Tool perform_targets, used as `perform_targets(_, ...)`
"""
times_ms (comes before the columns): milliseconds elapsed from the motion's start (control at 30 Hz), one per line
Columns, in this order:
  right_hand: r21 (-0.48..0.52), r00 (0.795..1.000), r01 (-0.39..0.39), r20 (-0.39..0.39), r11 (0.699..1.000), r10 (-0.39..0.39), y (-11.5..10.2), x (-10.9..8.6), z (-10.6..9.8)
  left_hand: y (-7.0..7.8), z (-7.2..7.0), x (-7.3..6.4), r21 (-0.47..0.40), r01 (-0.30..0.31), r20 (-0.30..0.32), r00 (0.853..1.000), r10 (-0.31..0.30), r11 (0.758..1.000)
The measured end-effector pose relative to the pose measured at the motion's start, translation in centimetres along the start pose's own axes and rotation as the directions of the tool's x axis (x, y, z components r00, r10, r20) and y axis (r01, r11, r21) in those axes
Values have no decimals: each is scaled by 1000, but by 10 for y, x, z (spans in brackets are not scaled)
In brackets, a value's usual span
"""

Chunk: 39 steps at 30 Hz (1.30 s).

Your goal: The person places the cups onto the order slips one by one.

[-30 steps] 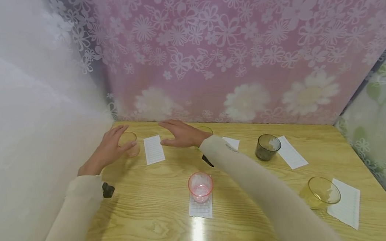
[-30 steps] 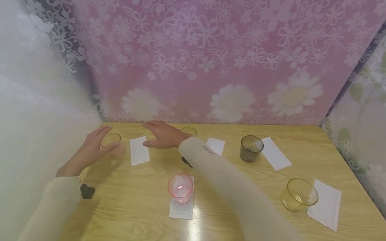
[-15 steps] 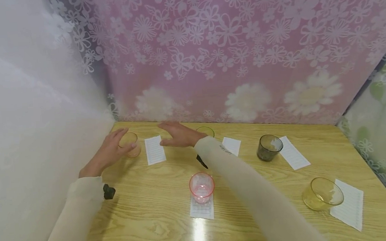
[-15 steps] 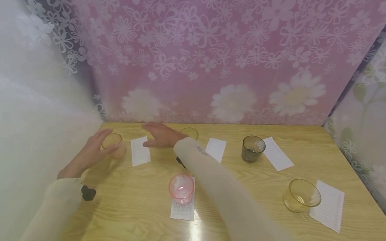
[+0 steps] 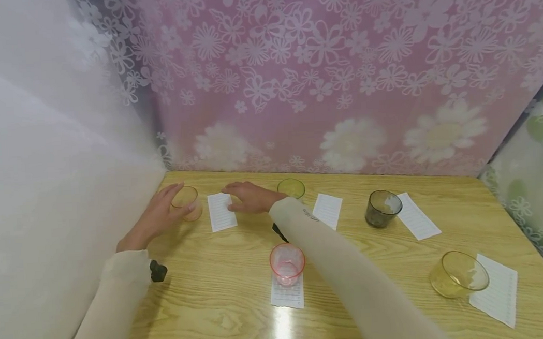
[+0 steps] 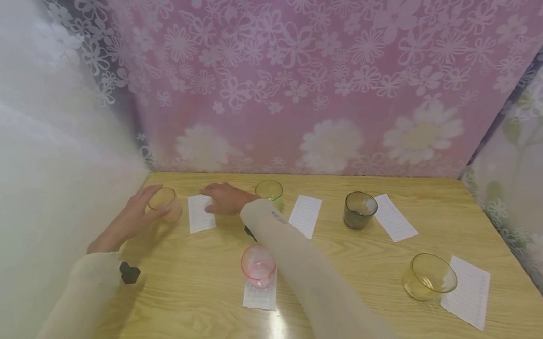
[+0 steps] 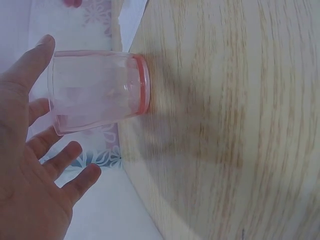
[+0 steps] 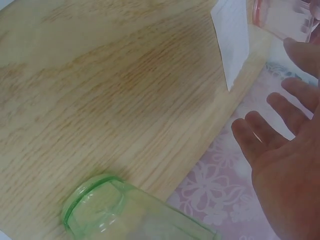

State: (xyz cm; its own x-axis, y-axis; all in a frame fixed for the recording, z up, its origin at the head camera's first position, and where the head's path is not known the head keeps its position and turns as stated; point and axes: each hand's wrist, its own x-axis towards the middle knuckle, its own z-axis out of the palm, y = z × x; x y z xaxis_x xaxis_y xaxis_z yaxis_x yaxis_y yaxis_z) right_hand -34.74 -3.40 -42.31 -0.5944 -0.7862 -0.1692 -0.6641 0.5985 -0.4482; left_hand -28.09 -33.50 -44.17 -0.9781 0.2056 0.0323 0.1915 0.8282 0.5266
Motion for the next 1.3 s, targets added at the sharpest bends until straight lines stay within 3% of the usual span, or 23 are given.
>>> perform_targets(467,14,1000,-2,3,1000,2,3,8,11,-6,2,0,-11,26,22,999,-26,1000)
perform_targets(967,28,992,-120,30,992,119,2,12,22,-9,5,-1,-20,33,33,999,-32,999)
perform_targets(1300,-19,979,-190,67,982,191,3,17,26,-10,5,-1,-30,42,16,999,-42,999)
